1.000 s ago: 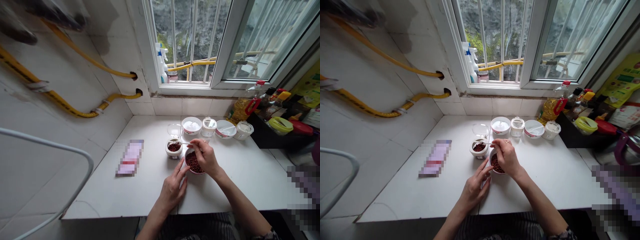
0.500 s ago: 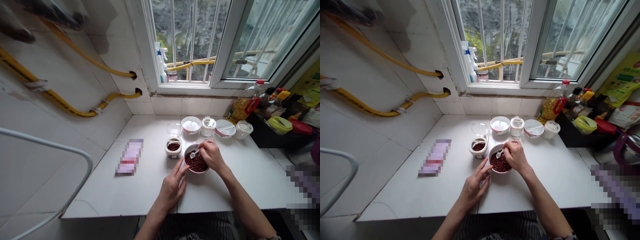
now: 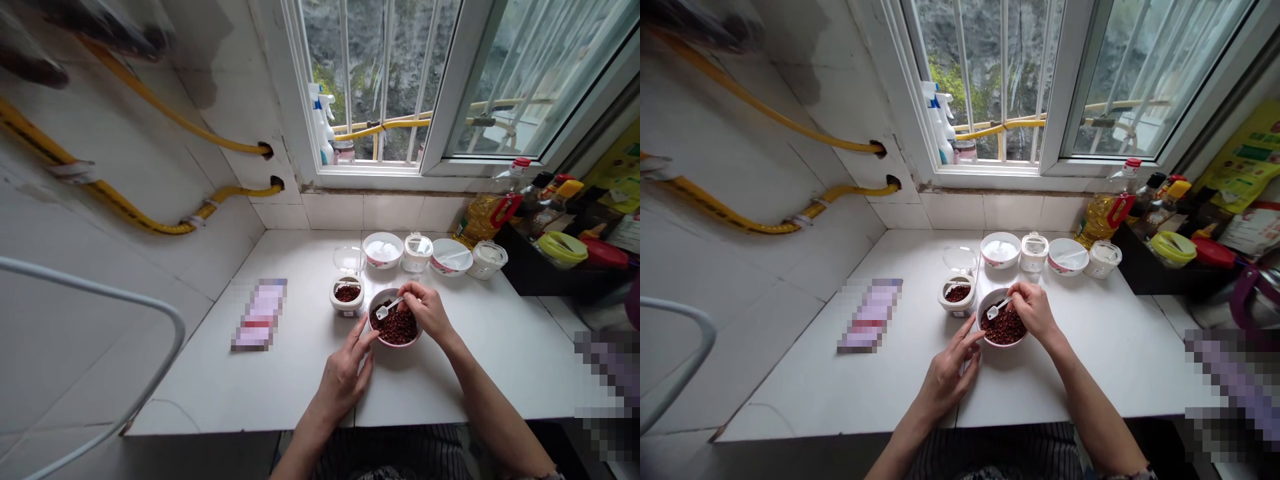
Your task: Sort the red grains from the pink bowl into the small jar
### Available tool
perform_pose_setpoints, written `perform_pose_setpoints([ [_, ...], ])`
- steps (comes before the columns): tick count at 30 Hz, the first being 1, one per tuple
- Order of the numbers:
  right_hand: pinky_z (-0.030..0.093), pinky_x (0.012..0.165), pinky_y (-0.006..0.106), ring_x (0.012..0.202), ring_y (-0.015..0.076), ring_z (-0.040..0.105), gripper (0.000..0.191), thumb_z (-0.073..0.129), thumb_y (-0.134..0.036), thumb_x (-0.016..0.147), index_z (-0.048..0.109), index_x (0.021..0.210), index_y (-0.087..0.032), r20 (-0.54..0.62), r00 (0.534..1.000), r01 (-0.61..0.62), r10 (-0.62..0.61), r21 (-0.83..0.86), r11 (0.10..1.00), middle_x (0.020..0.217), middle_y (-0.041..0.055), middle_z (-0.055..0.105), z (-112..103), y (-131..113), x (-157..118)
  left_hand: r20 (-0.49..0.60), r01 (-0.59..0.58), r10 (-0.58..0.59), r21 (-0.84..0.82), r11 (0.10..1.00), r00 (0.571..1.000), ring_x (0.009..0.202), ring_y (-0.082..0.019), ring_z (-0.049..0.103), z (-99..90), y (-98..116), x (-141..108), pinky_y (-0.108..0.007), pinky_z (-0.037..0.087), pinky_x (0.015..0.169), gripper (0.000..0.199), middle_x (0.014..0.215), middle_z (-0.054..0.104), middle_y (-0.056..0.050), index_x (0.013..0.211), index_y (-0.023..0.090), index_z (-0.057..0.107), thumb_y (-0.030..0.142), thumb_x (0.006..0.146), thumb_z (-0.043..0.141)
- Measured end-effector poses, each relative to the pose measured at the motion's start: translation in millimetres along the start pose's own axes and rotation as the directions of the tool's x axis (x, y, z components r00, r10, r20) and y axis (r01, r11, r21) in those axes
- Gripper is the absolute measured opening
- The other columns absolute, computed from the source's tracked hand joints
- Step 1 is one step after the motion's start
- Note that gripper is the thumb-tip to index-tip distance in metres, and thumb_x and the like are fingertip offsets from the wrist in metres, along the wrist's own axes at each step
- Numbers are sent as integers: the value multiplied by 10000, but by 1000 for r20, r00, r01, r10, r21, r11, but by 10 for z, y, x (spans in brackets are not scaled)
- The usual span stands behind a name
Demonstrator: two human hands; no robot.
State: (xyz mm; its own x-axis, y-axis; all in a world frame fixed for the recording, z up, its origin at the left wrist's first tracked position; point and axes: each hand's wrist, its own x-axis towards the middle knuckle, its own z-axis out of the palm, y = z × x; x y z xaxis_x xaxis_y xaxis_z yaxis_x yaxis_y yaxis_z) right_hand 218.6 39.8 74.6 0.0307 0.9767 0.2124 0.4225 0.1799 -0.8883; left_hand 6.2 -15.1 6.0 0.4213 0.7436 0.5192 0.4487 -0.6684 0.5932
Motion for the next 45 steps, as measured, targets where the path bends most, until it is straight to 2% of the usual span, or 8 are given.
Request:
perform_pose_setpoints([
  [4,464,871,369,656,191,637,163,477,-203,784,599,680,-233,32,992,125,-122,-139,982,546,-20,684,52,-14,-5,3,0,0,19,1000,1000,981,-183,730,-5,3,1,-304,612,848,470,1537,435,-159,1383,251,452,82,944,459],
  [12,503,657,291,548,164,625,158,483,-187,780,612,694,-221,1,999,47,-47,11,999,540,-22,670,-4,-59,-11,12,13,-13,27,1000,1000,948,-182,738,-14,10,-4,-307,614,843,479,1517,465,-152,1376,262,452,76,935,467],
  [22,500,585,276,528,164,627,137,517,-284,747,626,728,-203,17,994,-112,111,186,976,538,-13,670,-13,-11,5,1,11,-11,10,1000,1000,954,-173,730,-7,12,6,-293,612,825,445,1508,473,-154,1352,243,478,84,937,453],
  [27,528,611,295,562,179,665,156,545,-339,769,619,771,-202,-1,993,-114,119,248,962,568,2,695,-25,-53,16,-7,3,-3,12,1000,1000,947,-178,730,-13,17,6,-295,611,822,451,1515,461,-167,1353,239,475,77,933,458],
  [33,563,723,332,795,211,740,137,497,-315,935,592,961,-220,-119,987,128,-112,134,983,860,58,757,163,-269,-43,6,5,-6,17,1000,1000,957,-182,730,-11,8,1,-304,614,829,460,1518,457,-163,1364,241,466,77,934,455],
  [39,465,993,458,787,207,699,194,445,-133,935,604,957,-242,28,844,521,-536,-283,805,871,42,760,314,-318,-48,13,13,-13,23,1000,1000,987,-189,726,-2,4,-2,-308,613,843,502,1542,429,-153,1403,251,445,74,933,448],
  [42,456,998,455,765,202,694,194,445,-134,938,603,967,-242,-27,826,529,-563,-308,791,851,28,764,224,-292,-53,7,10,-10,17,1000,1000,1001,-190,722,-7,9,1,-307,612,846,488,1537,435,-153,1389,246,458,72,933,450],
  [45,498,897,422,769,222,673,167,469,-154,919,607,922,-246,-153,862,430,-484,-288,856,735,14,740,73,-235,-62,9,7,-7,9,1000,1000,993,-189,723,-15,12,1,-312,612,843,480,1527,446,-160,1378,244,461,67,933,449],
])
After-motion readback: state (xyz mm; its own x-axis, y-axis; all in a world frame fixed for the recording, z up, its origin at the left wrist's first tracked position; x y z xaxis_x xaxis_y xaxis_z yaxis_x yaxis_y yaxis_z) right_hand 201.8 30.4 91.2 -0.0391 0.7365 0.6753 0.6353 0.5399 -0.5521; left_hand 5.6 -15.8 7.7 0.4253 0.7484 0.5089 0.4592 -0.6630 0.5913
